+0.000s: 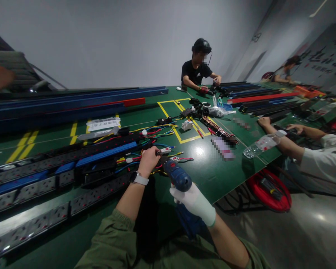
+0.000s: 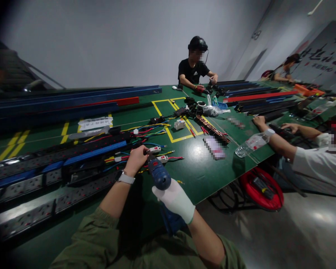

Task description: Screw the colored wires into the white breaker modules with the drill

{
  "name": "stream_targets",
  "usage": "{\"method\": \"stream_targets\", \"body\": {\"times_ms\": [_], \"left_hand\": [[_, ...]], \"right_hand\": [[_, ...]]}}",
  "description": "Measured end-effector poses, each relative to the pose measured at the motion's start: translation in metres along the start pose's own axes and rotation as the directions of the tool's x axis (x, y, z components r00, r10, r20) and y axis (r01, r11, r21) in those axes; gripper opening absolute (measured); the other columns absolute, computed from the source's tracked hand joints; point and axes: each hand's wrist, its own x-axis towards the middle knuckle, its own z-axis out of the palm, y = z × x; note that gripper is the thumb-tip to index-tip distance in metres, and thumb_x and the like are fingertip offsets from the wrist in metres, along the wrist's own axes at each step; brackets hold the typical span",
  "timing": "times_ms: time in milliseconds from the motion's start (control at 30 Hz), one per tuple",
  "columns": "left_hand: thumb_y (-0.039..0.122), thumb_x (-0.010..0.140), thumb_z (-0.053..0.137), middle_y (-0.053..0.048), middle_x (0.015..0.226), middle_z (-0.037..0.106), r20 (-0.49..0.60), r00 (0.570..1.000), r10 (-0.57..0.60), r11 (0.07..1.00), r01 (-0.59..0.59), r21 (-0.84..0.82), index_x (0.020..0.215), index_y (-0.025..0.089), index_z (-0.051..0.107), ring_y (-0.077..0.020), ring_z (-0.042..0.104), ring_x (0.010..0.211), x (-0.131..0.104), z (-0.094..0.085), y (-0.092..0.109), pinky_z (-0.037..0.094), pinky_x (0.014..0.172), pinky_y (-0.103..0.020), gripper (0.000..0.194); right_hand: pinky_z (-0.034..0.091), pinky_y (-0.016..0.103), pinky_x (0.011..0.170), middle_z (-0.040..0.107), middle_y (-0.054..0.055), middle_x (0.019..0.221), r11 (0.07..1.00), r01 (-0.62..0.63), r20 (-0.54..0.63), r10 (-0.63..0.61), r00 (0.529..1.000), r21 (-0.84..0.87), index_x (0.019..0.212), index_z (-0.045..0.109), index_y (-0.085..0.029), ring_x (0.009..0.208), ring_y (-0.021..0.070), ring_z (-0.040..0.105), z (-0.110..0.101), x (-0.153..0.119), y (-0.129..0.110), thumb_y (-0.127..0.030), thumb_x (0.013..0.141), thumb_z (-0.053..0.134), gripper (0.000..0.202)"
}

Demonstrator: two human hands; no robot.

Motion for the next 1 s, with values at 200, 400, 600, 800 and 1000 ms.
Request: {"method": "stream_targets", "body": {"times_ms": [200, 400, 600, 800, 1000], "left_hand": [[0.021, 0.082, 0.066, -0.007, 0.093, 0.075, -0.002, 1.0, -0.013, 1.0, 0.013, 0.013, 0.096, 0.021, 0.068, -0.023, 0.068, 0.097, 0.0, 0.0004, 0.0013, 0.046, 0.091, -0.034, 0.014], [0.02, 0.081, 0.067, -0.007, 0.094, 0.075, -0.011, 1.0, 0.002, 1.0, -0.002, 0.003, 0.097, 0.021, 0.068, -0.0227, 0.068, 0.097, -0.0013, 0.0004, 0.0007, 0.046, 0.089, -0.033, 0.015], [0.023, 0.082, 0.066, -0.007, 0.093, 0.075, -0.016, 1.0, 0.017, 1.0, -0.017, -0.01, 0.097, 0.021, 0.068, -0.0232, 0.068, 0.095, -0.0013, 0.0012, -0.0012, 0.045, 0.089, -0.034, 0.015], [0.025, 0.083, 0.066, -0.007, 0.094, 0.075, -0.013, 1.0, -0.009, 0.999, 0.008, -0.039, 0.095, 0.021, 0.068, -0.0237, 0.068, 0.097, -0.0015, 0.0017, -0.0011, 0.046, 0.09, -0.034, 0.013], [0.023, 0.084, 0.065, -0.007, 0.094, 0.075, -0.013, 1.0, -0.003, 0.999, 0.002, -0.049, 0.094, 0.021, 0.068, -0.0227, 0.068, 0.096, -0.0009, 0.0023, -0.0018, 0.046, 0.09, -0.034, 0.012]], "right_hand": [[0.049, 0.027, 0.068, 0.065, 0.0, 0.067, 1.0, 0.004, -0.023, -0.004, 1.0, -0.006, 0.092, 0.064, -0.016, 0.064, 0.0156, 0.062, 0.0003, 0.0011, 0.0073, -0.042, 0.087, 0.068, 0.027], [0.049, 0.027, 0.07, 0.067, 0.001, 0.07, 0.999, 0.003, -0.015, -0.004, 1.0, -0.039, 0.094, 0.065, -0.016, 0.067, 0.0158, 0.063, -0.0011, 0.001, 0.0064, -0.045, 0.088, 0.067, 0.029], [0.049, 0.028, 0.07, 0.067, 0.001, 0.068, 0.998, -0.002, -0.016, 0.001, 1.0, -0.064, 0.092, 0.065, -0.016, 0.066, 0.016, 0.063, -0.0011, 0.0006, 0.0042, -0.044, 0.089, 0.066, 0.028], [0.049, 0.028, 0.07, 0.067, 0.001, 0.069, 1.0, 0.001, -0.021, -0.002, 1.0, -0.031, 0.094, 0.065, -0.015, 0.066, 0.0162, 0.064, 0.0003, 0.0005, 0.0068, -0.044, 0.089, 0.067, 0.029], [0.049, 0.027, 0.071, 0.067, 0.001, 0.069, 0.999, 0.006, -0.012, -0.006, 1.0, -0.037, 0.094, 0.066, -0.015, 0.067, 0.016, 0.064, -0.0004, 0.0015, 0.0066, -0.044, 0.09, 0.066, 0.028]]}}
